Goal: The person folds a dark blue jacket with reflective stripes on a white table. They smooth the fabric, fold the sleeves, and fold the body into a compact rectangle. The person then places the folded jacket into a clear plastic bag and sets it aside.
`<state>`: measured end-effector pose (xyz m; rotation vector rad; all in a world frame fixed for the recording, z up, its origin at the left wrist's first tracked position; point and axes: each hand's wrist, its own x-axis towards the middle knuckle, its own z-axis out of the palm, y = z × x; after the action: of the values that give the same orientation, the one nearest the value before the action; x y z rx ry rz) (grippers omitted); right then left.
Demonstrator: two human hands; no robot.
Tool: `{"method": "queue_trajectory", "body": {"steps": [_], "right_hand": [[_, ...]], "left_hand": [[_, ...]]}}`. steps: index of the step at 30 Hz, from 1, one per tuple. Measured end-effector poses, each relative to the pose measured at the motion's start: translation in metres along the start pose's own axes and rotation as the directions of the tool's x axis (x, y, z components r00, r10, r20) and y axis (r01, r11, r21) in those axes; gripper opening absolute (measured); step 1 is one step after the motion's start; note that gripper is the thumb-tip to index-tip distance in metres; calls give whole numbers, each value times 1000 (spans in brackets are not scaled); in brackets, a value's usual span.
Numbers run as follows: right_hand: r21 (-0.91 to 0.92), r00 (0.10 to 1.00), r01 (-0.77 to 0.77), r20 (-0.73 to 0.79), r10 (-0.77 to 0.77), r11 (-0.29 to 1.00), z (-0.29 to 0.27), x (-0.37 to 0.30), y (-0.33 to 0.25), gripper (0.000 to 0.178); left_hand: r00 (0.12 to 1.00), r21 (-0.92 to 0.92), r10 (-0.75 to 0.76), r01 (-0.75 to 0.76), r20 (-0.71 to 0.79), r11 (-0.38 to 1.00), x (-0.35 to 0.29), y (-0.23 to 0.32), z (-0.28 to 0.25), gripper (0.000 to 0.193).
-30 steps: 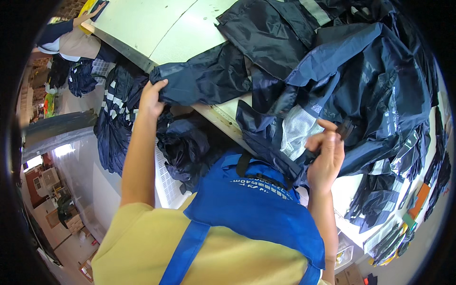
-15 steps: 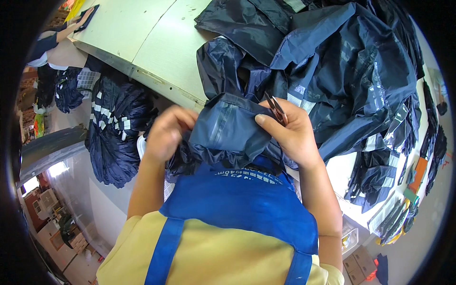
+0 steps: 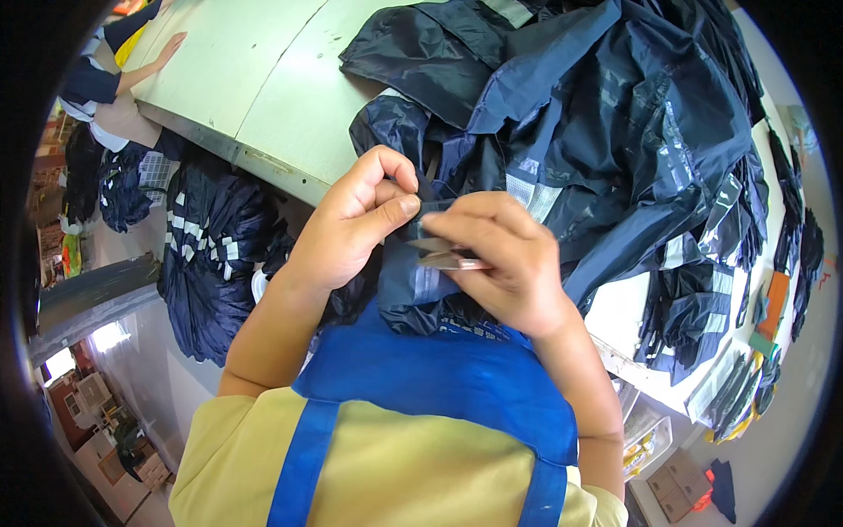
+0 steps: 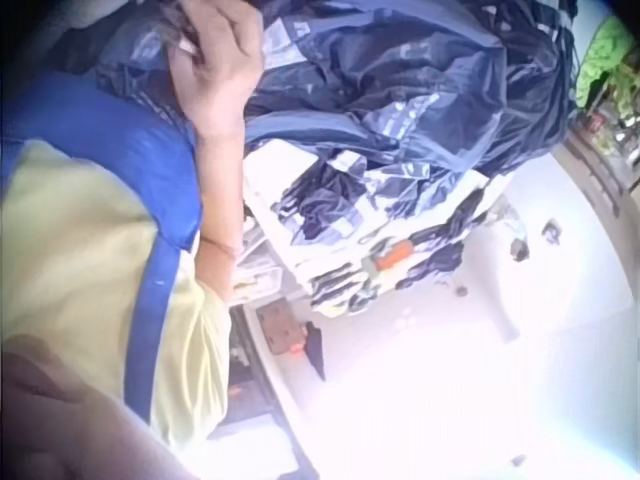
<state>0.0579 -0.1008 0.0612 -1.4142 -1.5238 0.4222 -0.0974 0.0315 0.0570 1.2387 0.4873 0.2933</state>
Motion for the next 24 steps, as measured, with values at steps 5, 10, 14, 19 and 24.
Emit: {"method": "queue_trajectory", "body": {"steps": [5, 10, 14, 19, 24], "right_hand": [[-2, 994, -94, -57, 94, 996, 4, 5, 4, 21], [328, 958, -264, -22, 287, 907, -7, 0, 4, 29], [83, 961, -270, -41, 274, 959, -29, -17, 13, 36], [-158, 999, -15, 34, 21, 987, -29, -8, 8, 34], [-109, 995, -86, 46, 91, 990, -27, -2, 1, 32]], "left_hand": [[994, 164, 105, -102, -11, 981, -2, 3, 12, 10], [997, 114, 63, -59, -33, 992, -4, 5, 13, 8], [999, 31, 43, -42, -26, 999, -5, 4, 9, 8], [997, 51, 62, -60, -36, 997, -4, 5, 13, 8], [999, 60, 44, -43, -15, 997, -5, 8, 11, 8]]}}
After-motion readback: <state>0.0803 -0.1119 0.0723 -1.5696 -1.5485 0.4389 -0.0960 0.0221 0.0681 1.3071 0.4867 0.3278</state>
